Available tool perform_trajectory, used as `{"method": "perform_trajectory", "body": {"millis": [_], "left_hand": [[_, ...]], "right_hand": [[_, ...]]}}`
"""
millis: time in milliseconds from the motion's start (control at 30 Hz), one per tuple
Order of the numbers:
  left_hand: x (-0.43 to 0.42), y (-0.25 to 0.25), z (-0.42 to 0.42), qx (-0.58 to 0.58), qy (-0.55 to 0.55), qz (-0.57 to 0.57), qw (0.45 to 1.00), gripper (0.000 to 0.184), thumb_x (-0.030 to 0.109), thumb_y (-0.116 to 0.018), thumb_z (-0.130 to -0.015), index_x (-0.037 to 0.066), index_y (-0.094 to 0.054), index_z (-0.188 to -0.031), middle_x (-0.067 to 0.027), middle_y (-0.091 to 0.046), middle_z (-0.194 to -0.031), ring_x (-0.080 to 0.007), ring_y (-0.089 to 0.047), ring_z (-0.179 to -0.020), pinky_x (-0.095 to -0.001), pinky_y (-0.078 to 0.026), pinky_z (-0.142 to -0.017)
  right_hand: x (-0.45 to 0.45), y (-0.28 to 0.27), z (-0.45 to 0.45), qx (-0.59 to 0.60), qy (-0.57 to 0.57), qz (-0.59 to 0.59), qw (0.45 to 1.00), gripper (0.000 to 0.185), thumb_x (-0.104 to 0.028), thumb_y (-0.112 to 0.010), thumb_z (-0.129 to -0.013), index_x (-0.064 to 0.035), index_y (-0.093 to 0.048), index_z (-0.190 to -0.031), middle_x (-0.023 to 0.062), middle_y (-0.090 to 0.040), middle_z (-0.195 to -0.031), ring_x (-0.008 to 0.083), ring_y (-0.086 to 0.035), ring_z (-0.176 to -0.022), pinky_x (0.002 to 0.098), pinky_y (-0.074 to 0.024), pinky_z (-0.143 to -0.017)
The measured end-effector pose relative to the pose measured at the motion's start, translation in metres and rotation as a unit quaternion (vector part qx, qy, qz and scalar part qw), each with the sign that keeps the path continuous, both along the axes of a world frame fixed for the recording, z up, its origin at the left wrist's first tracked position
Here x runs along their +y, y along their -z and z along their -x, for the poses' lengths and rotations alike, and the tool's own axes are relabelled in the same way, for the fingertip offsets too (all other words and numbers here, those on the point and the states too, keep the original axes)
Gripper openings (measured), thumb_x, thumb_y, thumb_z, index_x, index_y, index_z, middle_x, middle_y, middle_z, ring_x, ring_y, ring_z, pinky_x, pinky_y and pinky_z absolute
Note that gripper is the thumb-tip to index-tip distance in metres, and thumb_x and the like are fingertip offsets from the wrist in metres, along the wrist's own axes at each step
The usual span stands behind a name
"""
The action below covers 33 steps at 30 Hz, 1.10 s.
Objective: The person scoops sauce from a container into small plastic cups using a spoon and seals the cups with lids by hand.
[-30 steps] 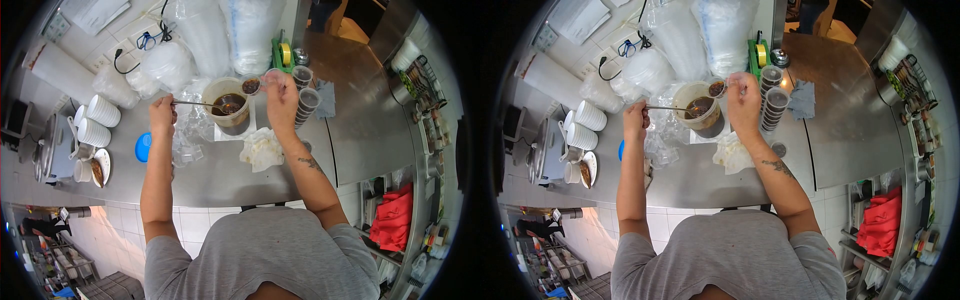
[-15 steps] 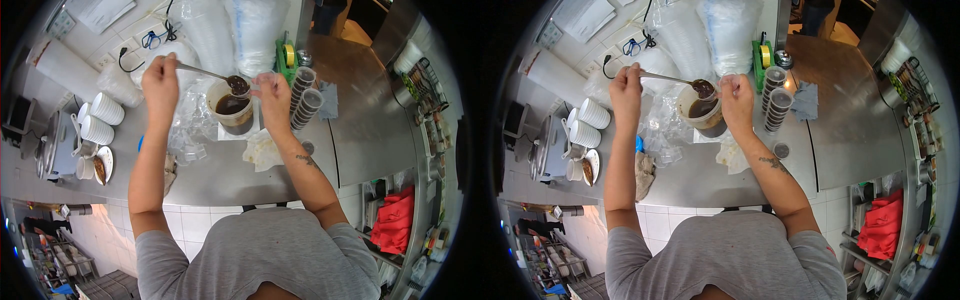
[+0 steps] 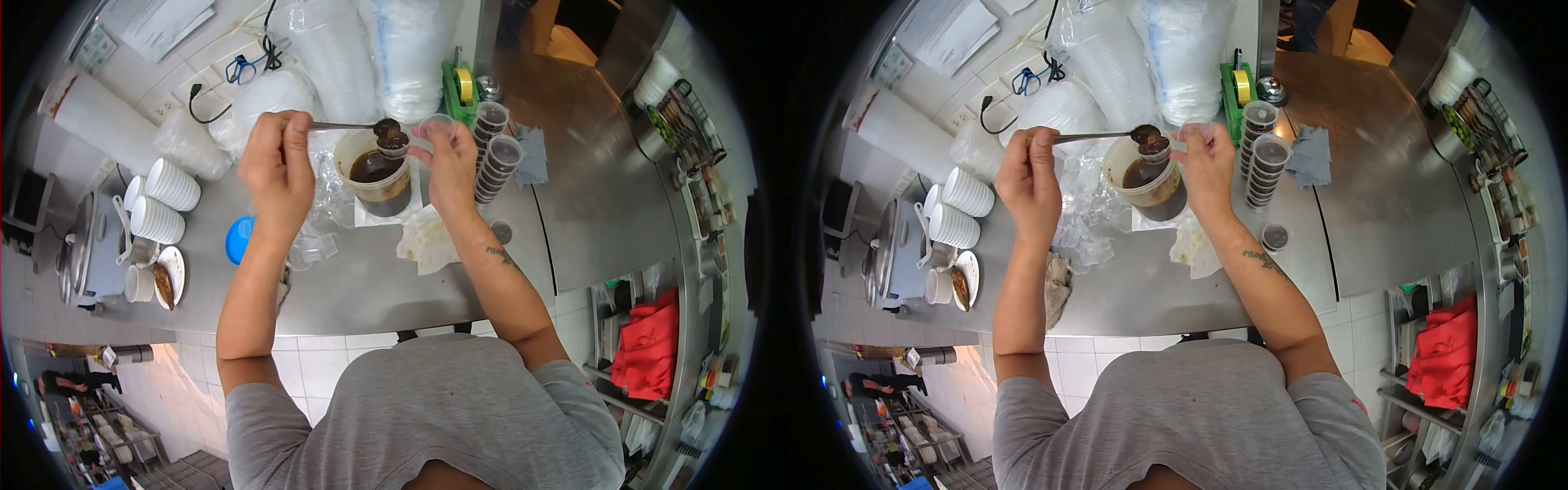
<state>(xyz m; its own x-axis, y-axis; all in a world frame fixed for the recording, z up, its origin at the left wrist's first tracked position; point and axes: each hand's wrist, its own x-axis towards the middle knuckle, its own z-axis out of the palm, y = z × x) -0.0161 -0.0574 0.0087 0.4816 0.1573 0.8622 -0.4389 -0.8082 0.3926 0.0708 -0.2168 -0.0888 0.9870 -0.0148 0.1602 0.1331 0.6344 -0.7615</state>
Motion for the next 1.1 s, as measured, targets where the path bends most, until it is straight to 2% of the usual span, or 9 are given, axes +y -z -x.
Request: {"method": "perform_trajectory", "body": {"millis": [100,300,600,700,800,900,967,1000,1100], "left_hand": [[0.01,0.008,-0.003,0.042,0.004,0.122,0.992,0.025,0.02,-0.055,-0.096,0.0,-0.063,-0.084,0.0026,-0.049,-0.062,-0.0031,-0.04,-0.053,-0.0196,-0.03,-0.047],[0.052,0.015,-0.006,0.046,0.044,0.462,0.885,0.022,0.019,-0.057,-0.093,0.002,-0.06,-0.08,0.0033,-0.044,-0.059,-0.004,-0.037,-0.049,-0.0192,-0.027,-0.043],[0.023,0.101,-0.025,0.218,0.009,0.267,0.939,0.028,0.021,-0.056,-0.092,-0.003,-0.063,-0.081,0.0008,-0.049,-0.059,-0.007,-0.043,-0.054,-0.0229,-0.033,-0.048],[0.007,0.103,-0.017,0.276,0.017,0.297,0.914,0.024,0.02,-0.059,-0.09,-0.004,-0.062,-0.091,-0.0009,-0.052,-0.064,-0.0068,-0.044,-0.055,-0.0222,-0.036,-0.051],[-0.025,0.093,0.007,0.259,-0.047,0.31,0.914,0.025,0.013,-0.063,-0.086,-0.003,-0.058,-0.104,-0.0019,-0.054,-0.074,-0.0068,-0.045,-0.058,-0.0231,-0.038,-0.053],[-0.034,0.133,0.047,0.215,-0.038,0.172,0.961,0.036,0.004,-0.066,-0.08,0.0,-0.054,-0.114,-0.0024,-0.053,-0.084,-0.0083,-0.046,-0.061,-0.0239,-0.041,-0.055],[-0.082,0.141,0.083,0.355,0.009,0.102,0.929,0.049,0.0,-0.067,-0.073,0.005,-0.052,-0.119,-0.0044,-0.051,-0.09,-0.014,-0.047,-0.063,-0.0253,-0.042,-0.059],[-0.098,0.16,0.09,0.345,0.069,0.03,0.935,0.052,0.004,-0.069,-0.074,0.006,-0.05,-0.122,-0.0086,-0.053,-0.092,-0.0221,-0.054,-0.07,-0.0316,-0.046,-0.061],[-0.142,0.183,0.103,0.461,0.059,-0.012,0.885,0.054,0.011,-0.072,-0.073,0.007,-0.05,-0.122,-0.0139,-0.055,-0.096,-0.0327,-0.059,-0.083,-0.0395,-0.049,-0.067]], "right_hand": [[0.0,-0.001,0.004,0.007,0.003,0.002,1.0,0.008,-0.009,-0.053,-0.091,-0.0005,-0.053,-0.091,0.0092,-0.058,-0.093,0.0189,-0.062,-0.089,0.0319,-0.0561,-0.067],[-0.019,0.002,0.034,0.042,0.018,-0.011,0.999,0.009,-0.01,-0.053,-0.093,-0.0016,-0.053,-0.097,0.0087,-0.058,-0.097,0.0218,-0.062,-0.095,0.0318,-0.0559,-0.07],[-0.102,0.081,0.118,0.128,-0.025,0.099,0.987,0.013,-0.011,-0.05,-0.096,-0.0078,-0.046,-0.084,0.0058,-0.057,-0.1,0.0209,-0.062,-0.098,0.0333,-0.053,-0.078],[-0.126,0.122,0.125,0.133,-0.051,0.122,0.982,0.016,-0.009,-0.051,-0.096,-0.0069,-0.044,-0.082,0.0064,-0.057,-0.099,0.018,-0.06,-0.098,0.0332,-0.0518,-0.081],[-0.139,0.147,0.129,0.099,-0.066,0.163,0.979,0.017,-0.008,-0.051,-0.096,-0.0033,-0.044,-0.081,0.0078,-0.057,-0.097,0.0126,-0.057,-0.091,0.0307,-0.0496,-0.084],[-0.15,0.144,0.128,0.079,-0.093,0.31,0.943,0.017,-0.008,-0.052,-0.096,-0.0031,-0.044,-0.081,0.0071,-0.057,-0.095,0.0111,-0.055,-0.086,0.0271,-0.0479,-0.081],[-0.155,0.128,0.128,0.068,-0.099,0.318,0.941,0.016,-0.009,-0.051,-0.096,-0.0034,-0.045,-0.082,0.0075,-0.058,-0.094,0.0109,-0.055,-0.086,0.025,-0.0465,-0.078],[-0.157,0.122,0.128,0.062,-0.103,0.322,0.939,0.015,-0.009,-0.051,-0.096,-0.0036,-0.046,-0.083,0.0077,-0.059,-0.094,0.0108,-0.055,-0.085,0.0239,-0.0458,-0.077],[-0.165,0.123,0.123,0.051,-0.166,0.223,0.959,0.01,-0.01,-0.05,-0.096,-0.0044,-0.048,-0.087,0.0063,-0.058,-0.091,0.0104,-0.054,-0.083,0.0227,-0.0443,-0.073]]}}
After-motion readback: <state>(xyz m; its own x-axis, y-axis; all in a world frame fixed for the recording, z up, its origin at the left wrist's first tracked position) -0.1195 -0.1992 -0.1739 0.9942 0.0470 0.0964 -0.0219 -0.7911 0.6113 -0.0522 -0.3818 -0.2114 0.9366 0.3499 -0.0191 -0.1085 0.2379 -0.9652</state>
